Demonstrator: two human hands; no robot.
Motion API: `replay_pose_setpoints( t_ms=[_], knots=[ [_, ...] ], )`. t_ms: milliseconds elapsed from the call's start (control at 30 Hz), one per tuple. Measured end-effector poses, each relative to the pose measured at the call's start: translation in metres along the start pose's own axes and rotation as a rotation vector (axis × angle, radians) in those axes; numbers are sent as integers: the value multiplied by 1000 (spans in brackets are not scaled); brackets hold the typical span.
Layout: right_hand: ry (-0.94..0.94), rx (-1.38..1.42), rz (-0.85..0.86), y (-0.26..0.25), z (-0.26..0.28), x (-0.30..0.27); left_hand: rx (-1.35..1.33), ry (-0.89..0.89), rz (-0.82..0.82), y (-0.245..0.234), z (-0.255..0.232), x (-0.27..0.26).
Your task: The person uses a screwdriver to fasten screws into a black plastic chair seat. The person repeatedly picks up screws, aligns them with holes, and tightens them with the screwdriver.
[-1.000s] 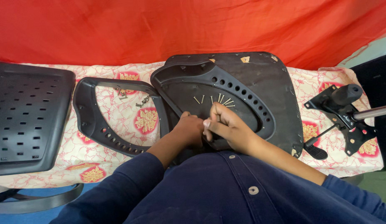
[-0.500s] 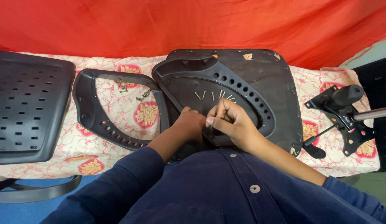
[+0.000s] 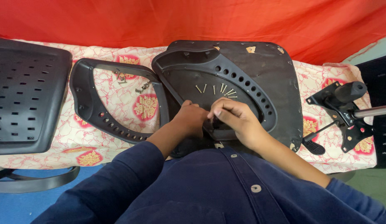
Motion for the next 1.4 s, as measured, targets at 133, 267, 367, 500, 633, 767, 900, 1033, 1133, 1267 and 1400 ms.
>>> replay_pose_setpoints(
  t_ms=[133,267,367,500,633,767,900,1033,1133,1267,1400],
  knots=[
    [-13,291,-22,13,-8,1,36,-2,23,-2,-2,-1],
    [11,283,-21,10,-11,2,6,1,45,-7,-4,-1],
    [32,193,-8,6,-8,3,24,-14,71,-6,-4,-1],
    [65,284,48,2,-6,1,165,-99,138,6,-2,9],
    [-23,188,150,-6,-2,-7,177,-80,25,13,2,18],
    [-20,359,140,-12,-14,-15,208,-100,-48,16,3,16],
    [-47,395,183,-20,-16,-15,227,-181,13,8,-6,7],
    [29,364,214,-17,-15,-17,205,-198,43,0,-15,-1],
    [86,302,219,-15,-10,-20,243,-191,52,-2,-14,-1],
    [132,334,182,-14,-7,-19,251,-155,-5,-1,-11,0],
    [-43,178,176,-13,-1,-15,174,-122,33,5,-6,4]
  ],
)
Point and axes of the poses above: each hand's wrist, its own x-axis towards the middle knuckle, its own y-axis out of the palm, z = x × y, the point moved 5 cm from there along x, towards the middle knuckle, and after that the axes turned 12 degrees about z, right-handed, at the moved point
